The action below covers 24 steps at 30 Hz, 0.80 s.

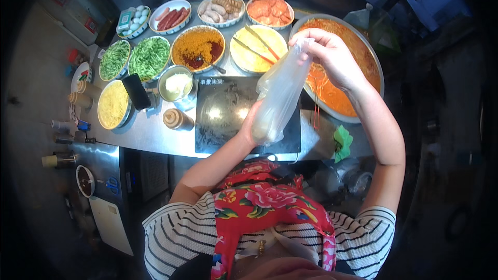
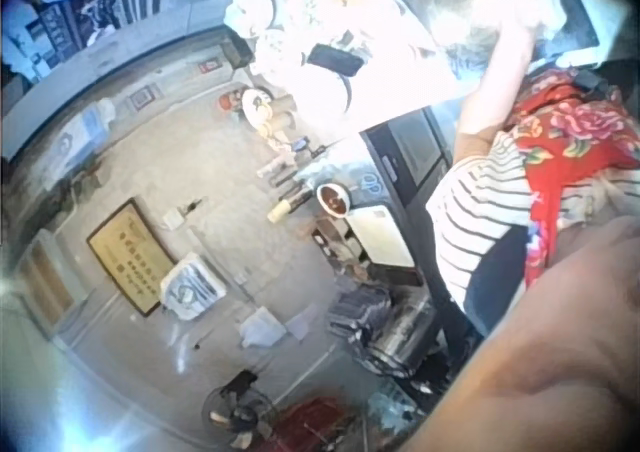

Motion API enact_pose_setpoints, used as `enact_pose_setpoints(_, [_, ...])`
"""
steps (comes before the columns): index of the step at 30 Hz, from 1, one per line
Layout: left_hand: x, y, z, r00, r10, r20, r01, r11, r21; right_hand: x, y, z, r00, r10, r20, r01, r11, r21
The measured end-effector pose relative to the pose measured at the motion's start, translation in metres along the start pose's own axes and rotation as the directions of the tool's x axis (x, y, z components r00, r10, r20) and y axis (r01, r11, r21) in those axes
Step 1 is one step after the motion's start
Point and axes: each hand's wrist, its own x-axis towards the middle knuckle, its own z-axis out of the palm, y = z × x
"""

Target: The person prepares two wraps by placing a thin crepe on a griddle, adding noodles, shredded vegetables, and sauce, then rolling them into cylinders. The wraps are placed into plastic bags and handed to customers. The person also tears a fresh crepe from a stack and places it on the griddle to begin the next wrap.

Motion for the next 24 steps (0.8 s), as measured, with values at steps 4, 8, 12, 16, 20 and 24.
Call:
enact_pose_setpoints(4, [0.029, 0.029, 0.031, 0.987, 0.072, 0.142, -0.089, 0.989, 0.119, 0.055, -0.05, -0.011, 0.992, 0.076, -0.102, -0.074, 0.997, 0.025])
enact_pose_setpoints(8, [0.059, 0.067, 0.063, 0.897, 0.409, 0.168, -0.442, 0.814, 0.376, 0.129, -0.076, -0.036, 0.995, -0.027, -0.094, 0.019, 0.996, -0.082])
enact_pose_setpoints(12, [0.026, 0.094, 0.046, 0.92, 0.375, -0.116, -0.319, 0.886, 0.336, 0.216, -0.078, -0.05, 0.989, -0.039, -0.144, -0.004, 0.958, -0.287])
enact_pose_setpoints(16, [-0.077, 0.075, -0.02, 0.95, 0.288, -0.118, -0.234, 0.91, 0.342, 0.292, -0.07, -0.058, 0.982, -0.127, -0.141, 0.017, 0.8, -0.599])
enact_pose_setpoints(20, [-0.184, 0.03, -0.074, 0.871, 0.394, -0.293, -0.345, 0.916, 0.207, 0.355, -0.05, -0.071, 0.923, -0.334, -0.192, 0.029, 0.558, -0.83])
enact_pose_setpoints(24, [-0.257, -0.013, -0.094, 0.731, 0.48, -0.485, -0.485, 0.866, 0.125, 0.399, -0.027, -0.092, 0.813, -0.411, -0.412, -0.028, 0.68, -0.733])
